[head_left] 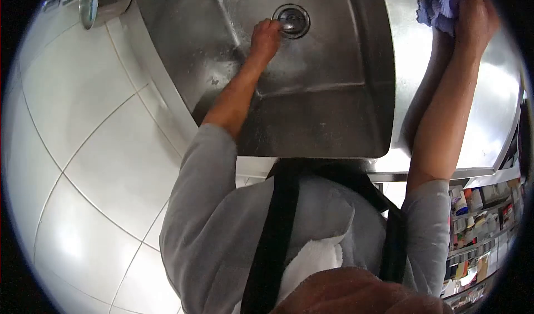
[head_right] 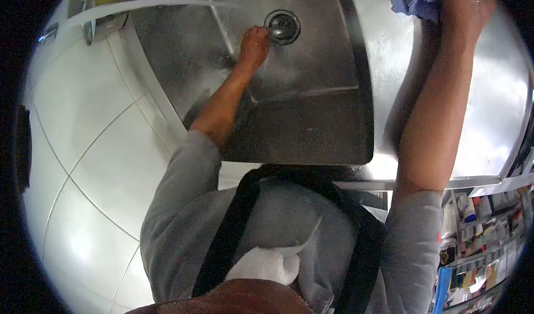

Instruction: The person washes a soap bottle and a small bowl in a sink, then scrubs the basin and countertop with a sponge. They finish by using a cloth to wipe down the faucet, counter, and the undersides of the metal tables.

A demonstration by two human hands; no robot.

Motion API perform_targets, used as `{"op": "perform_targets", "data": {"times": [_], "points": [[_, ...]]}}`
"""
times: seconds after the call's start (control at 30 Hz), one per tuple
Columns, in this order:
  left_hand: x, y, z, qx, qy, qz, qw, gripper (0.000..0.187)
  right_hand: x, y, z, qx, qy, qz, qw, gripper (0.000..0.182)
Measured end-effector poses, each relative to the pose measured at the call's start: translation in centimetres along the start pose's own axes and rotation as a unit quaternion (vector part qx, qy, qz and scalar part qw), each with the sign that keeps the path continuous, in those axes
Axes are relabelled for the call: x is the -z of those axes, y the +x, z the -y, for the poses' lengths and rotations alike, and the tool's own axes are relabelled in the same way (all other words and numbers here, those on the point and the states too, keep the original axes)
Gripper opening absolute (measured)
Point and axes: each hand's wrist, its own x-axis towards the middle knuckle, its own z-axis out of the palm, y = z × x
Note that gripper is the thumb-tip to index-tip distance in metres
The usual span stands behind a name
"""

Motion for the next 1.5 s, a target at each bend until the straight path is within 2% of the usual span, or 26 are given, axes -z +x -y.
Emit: {"op": "perform_targets", "data": {"times": [0.07, 0.13, 0.17, 0.27, 0.37, 0.43, 0.5, 0.6, 0.7, 0.77, 0.87, 0.9, 1.0, 1.03, 1.07, 1.1, 1.17, 1.2, 1.23, 1.27, 1.3, 1.37, 1.4, 1.43, 1.5], "points": [[-0.8, 1.6, 1.2, -0.004, -0.022, -0.080, 0.997, 0.012, -0.4, 0.6, 0.0, 0.024, 0.013, 0.003, 1.000, 0.029], [1.7, 2.2, -1.0, 0.039, -0.038, -0.150, 0.987, 0.008, 0.1, -0.2, -0.1, 0.018, 0.004, 0.009, 1.000, 0.030], [2.5, 3.0, -1.6, 0.030, -0.064, -0.198, 0.978, 0.010, 0.1, -0.1, -0.4, 0.016, 0.002, 0.013, 1.000, 0.030], [1.8, 2.1, -1.6, 0.205, -0.163, -0.144, 0.954, 0.016, -0.3, 0.3, -0.4, 0.026, 0.008, 0.005, 1.000, 0.031], [0.7, -0.4, -2.9, 0.305, -0.348, 0.006, 0.886, 0.022, -0.1, 0.5, -0.8, 0.034, -0.003, 0.005, 0.999, 0.031], [-2.8, -4.4, -3.3, 0.264, -0.361, 0.166, 0.879, 0.024, 0.1, 0.3, -0.9, 0.025, -0.002, 0.009, 1.000, 0.031], [-4.0, -7.2, -5.5, 0.178, -0.462, 0.210, 0.843, 0.024, -0.1, 0.2, -0.3, 0.007, 0.013, 0.012, 1.000, 0.031], [-5.3, -7.1, -6.7, 0.257, -0.389, 0.098, 0.879, 0.024, 0.0, 0.6, -1.0, 0.049, -0.024, 0.006, 0.999, 0.030], [-3.7, -3.8, -3.3, 0.389, -0.375, -0.002, 0.841, 0.024, -0.2, 0.2, -0.2, 0.036, 0.009, 0.009, 0.999, 0.030], [-3.6, -2.6, 0.8, 0.377, -0.332, -0.053, 0.863, 0.023, -0.2, 0.2, -0.1, 0.033, 0.001, 0.009, 0.999, 0.029], [-2.0, -1.3, 1.7, 0.419, -0.435, -0.070, 0.794, 0.021, 0.1, 0.2, 0.5, 0.015, -0.022, 0.023, 0.999, 0.031], [-1.5, -0.8, 1.2, 0.457, -0.434, -0.035, 0.776, 0.024, 0.1, 0.3, 0.7, 0.008, -0.032, 0.030, 0.999, 0.031], [-3.4, -1.2, 3.0, 0.363, -0.236, 0.069, 0.899, 0.038, -0.8, -0.2, 0.8, 0.017, 0.036, -0.011, 0.999, 0.034], [-3.1, -1.1, 1.6, 0.215, 0.011, -0.117, 0.970, 0.046, -0.2, -0.8, 2.8, -0.076, 0.039, 0.060, 0.995, 0.032], [-2.6, -0.5, 0.6, 0.260, -0.082, -0.127, 0.954, 0.043, 0.7, -0.6, 2.5, -0.214, -0.014, 0.047, 0.976, 0.037], [-1.5, 0.5, -0.9, 0.295, -0.179, -0.137, 0.929, 0.039, 2.0, -0.3, 0.9, -0.114, -0.130, 0.040, 0.984, 0.045], [5.9, 4.1, -6.7, 0.327, -0.418, -0.032, 0.847, 0.030, 1.5, -0.4, 2.9, -0.041, -0.163, 0.127, 0.977, 0.036], [9.3, 5.5, -9.5, 0.305, -0.451, -0.023, 0.838, 0.024, 0.5, -0.9, 6.2, -0.160, -0.114, 0.149, 0.969, 0.043], [11.3, 6.4, -11.5, 0.268, -0.524, -0.022, 0.808, 0.030, -0.1, -1.5, 6.9, -0.185, -0.013, 0.204, 0.961, 0.045], [12.3, 7.6, -12.7, 0.239, -0.624, -0.043, 0.743, 0.033, -0.6, -2.1, 7.5, -0.220, 0.085, 0.254, 0.938, 0.049], [13.2, 8.5, -13.9, 0.208, -0.712, -0.060, 0.668, 0.036, -1.3, -2.9, 10.1, -0.270, 0.123, 0.312, 0.902, 0.045], [14.1, 9.7, -15.4, 0.173, -0.836, -0.072, 0.515, 0.043, -2.7, -4.8, 12.5, -0.159, 0.000, 0.440, 0.884, 0.048], [14.1, 10.2, -15.9, 0.170, -0.878, -0.067, 0.443, 0.047, -3.2, -5.6, 13.2, -0.022, -0.018, 0.498, 0.867, 0.051], [14.5, 10.4, -16.2, 0.169, -0.913, -0.057, 0.367, 0.051, -3.9, -6.4, 13.1, 0.068, 0.005, 0.530, 0.845, 0.054], [15.4, 11.1, -16.4, 0.123, -0.943, 0.003, 0.309, 0.051, -2.6, -5.3, 14.8, -0.033, 0.028, 0.560, 0.827, 0.053]]}}
